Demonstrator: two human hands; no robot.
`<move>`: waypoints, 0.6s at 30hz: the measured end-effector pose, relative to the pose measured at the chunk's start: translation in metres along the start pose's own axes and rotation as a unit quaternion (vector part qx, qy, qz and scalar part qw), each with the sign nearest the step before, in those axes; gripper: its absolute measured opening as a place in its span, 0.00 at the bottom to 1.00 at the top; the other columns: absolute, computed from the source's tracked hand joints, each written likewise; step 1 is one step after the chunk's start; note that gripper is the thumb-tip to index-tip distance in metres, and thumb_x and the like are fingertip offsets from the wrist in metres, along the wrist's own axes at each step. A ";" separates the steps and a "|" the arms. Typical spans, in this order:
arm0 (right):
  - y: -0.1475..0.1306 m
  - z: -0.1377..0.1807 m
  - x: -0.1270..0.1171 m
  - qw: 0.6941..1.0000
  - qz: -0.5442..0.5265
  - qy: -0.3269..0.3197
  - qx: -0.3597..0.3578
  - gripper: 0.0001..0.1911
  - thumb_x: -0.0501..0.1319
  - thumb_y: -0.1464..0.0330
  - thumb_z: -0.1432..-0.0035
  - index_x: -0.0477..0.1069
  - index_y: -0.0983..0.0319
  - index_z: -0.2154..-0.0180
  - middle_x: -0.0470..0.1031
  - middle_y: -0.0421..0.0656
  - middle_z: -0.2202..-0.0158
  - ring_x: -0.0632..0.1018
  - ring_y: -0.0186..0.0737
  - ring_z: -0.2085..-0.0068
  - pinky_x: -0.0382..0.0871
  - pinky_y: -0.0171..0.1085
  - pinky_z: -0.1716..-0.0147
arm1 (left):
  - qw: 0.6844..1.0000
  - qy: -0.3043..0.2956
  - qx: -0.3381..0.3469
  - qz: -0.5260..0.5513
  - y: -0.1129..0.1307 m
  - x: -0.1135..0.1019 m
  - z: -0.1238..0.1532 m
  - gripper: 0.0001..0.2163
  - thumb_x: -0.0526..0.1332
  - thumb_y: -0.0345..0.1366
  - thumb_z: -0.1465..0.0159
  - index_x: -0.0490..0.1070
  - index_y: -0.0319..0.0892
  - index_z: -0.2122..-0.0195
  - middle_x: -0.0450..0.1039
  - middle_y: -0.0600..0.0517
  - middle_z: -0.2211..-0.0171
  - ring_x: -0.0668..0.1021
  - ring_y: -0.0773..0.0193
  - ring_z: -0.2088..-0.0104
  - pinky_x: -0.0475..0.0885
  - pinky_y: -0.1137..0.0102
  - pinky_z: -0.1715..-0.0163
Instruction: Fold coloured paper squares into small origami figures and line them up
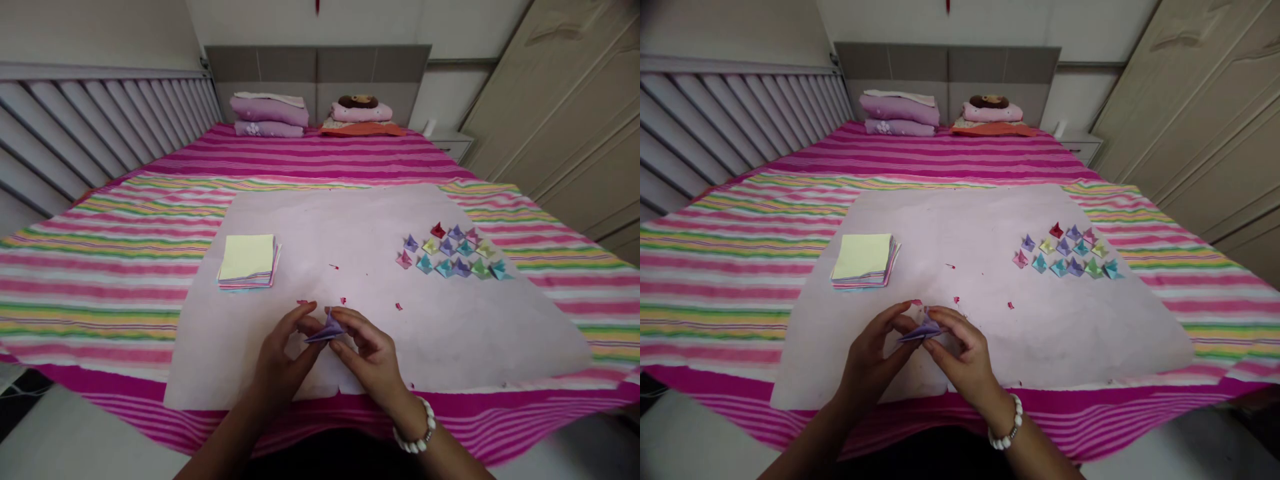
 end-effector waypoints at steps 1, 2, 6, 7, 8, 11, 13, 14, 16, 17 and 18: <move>0.001 0.000 0.001 1.000 -0.007 -0.003 0.006 0.16 0.65 0.69 0.42 0.74 0.54 0.51 0.76 0.47 0.49 0.76 0.47 0.48 0.71 0.50 0.47 | 1.000 -0.003 0.001 0.003 -0.002 0.001 0.001 0.21 0.64 0.29 0.41 0.66 0.48 0.47 0.77 0.53 0.65 0.79 0.65 0.66 0.75 0.67 0.59; 0.002 0.000 0.002 1.000 -0.014 -0.006 0.010 0.16 0.65 0.69 0.42 0.74 0.54 0.51 0.77 0.47 0.50 0.77 0.46 0.48 0.72 0.50 0.48 | 1.000 -0.005 0.001 0.006 -0.004 0.001 0.001 0.21 0.65 0.29 0.41 0.66 0.48 0.47 0.77 0.53 0.63 0.79 0.65 0.65 0.75 0.68 0.60; 0.002 -0.002 0.004 0.999 -0.028 -0.017 0.020 0.12 0.65 0.69 0.42 0.77 0.54 0.55 0.76 0.47 0.49 0.76 0.46 0.47 0.70 0.49 0.46 | 1.000 -0.001 -0.005 0.003 -0.010 0.000 0.002 0.16 0.65 0.29 0.41 0.70 0.47 0.51 0.75 0.51 0.62 0.78 0.65 0.64 0.74 0.68 0.60; 0.002 -0.003 0.004 0.999 -0.026 -0.017 0.023 0.10 0.65 0.69 0.42 0.77 0.55 0.56 0.76 0.48 0.49 0.75 0.47 0.46 0.69 0.50 0.46 | 1.000 0.002 -0.003 -0.002 -0.009 -0.001 0.002 0.14 0.65 0.30 0.41 0.71 0.46 0.53 0.74 0.52 0.63 0.78 0.65 0.64 0.74 0.69 0.60; 0.002 -0.004 0.005 0.999 -0.026 -0.019 0.027 0.09 0.65 0.68 0.42 0.78 0.55 0.58 0.76 0.48 0.51 0.73 0.47 0.45 0.68 0.50 0.45 | 1.000 0.005 -0.001 -0.007 -0.008 -0.001 0.001 0.13 0.65 0.30 0.41 0.71 0.46 0.55 0.74 0.52 0.63 0.77 0.66 0.65 0.74 0.69 0.61; 0.000 -0.006 0.005 0.999 -0.036 -0.025 0.030 0.05 0.64 0.67 0.41 0.79 0.55 0.63 0.77 0.47 0.57 0.74 0.47 0.47 0.71 0.48 0.49 | 1.000 0.007 0.016 -0.005 -0.003 -0.002 -0.001 0.11 0.65 0.29 0.41 0.71 0.46 0.58 0.72 0.52 0.61 0.77 0.67 0.67 0.74 0.69 0.62; -0.002 -0.007 0.005 0.998 -0.042 -0.026 0.025 0.05 0.64 0.67 0.41 0.80 0.54 0.63 0.75 0.46 0.58 0.75 0.45 0.52 0.72 0.46 0.53 | 0.999 0.001 0.031 -0.013 0.001 -0.003 -0.001 0.08 0.65 0.28 0.42 0.73 0.45 0.62 0.72 0.51 0.61 0.78 0.66 0.65 0.74 0.69 0.61; -0.003 -0.007 0.005 0.999 -0.040 -0.026 0.019 0.06 0.64 0.67 0.41 0.80 0.53 0.63 0.74 0.45 0.58 0.75 0.43 0.54 0.72 0.44 0.55 | 0.999 -0.003 0.038 -0.019 0.002 -0.003 -0.001 0.06 0.66 0.27 0.42 0.74 0.45 0.65 0.72 0.51 0.61 0.78 0.64 0.63 0.74 0.69 0.61; -0.007 -0.007 0.005 0.999 -0.032 -0.023 -0.003 0.08 0.63 0.68 0.40 0.80 0.52 0.61 0.71 0.44 0.60 0.74 0.41 0.57 0.72 0.42 0.58 | 0.998 -0.008 0.051 -0.031 0.003 -0.004 -0.001 0.05 0.66 0.27 0.43 0.75 0.44 0.70 0.72 0.50 0.62 0.78 0.62 0.61 0.74 0.69 0.61; -0.009 -0.006 0.005 0.999 -0.026 -0.023 -0.015 0.09 0.63 0.69 0.40 0.80 0.51 0.61 0.69 0.43 0.61 0.74 0.40 0.58 0.71 0.41 0.59 | 0.998 -0.008 0.059 -0.036 0.003 -0.005 0.000 0.05 0.66 0.26 0.43 0.75 0.44 0.71 0.72 0.50 0.62 0.77 0.62 0.60 0.74 0.69 0.61; -0.011 -0.006 0.005 0.999 -0.021 -0.024 -0.024 0.09 0.63 0.69 0.40 0.80 0.51 0.60 0.68 0.43 0.62 0.73 0.40 0.59 0.71 0.40 0.60 | 0.997 -0.008 0.070 -0.044 0.004 -0.006 0.000 0.06 0.66 0.26 0.44 0.76 0.45 0.71 0.71 0.50 0.61 0.77 0.62 0.60 0.74 0.69 0.61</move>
Point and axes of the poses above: each hand's wrist, its own z-axis away from the middle knuckle, its own x-axis out of the palm, y = z × x, the point moved 9 cm from there along -z, towards the middle knuckle
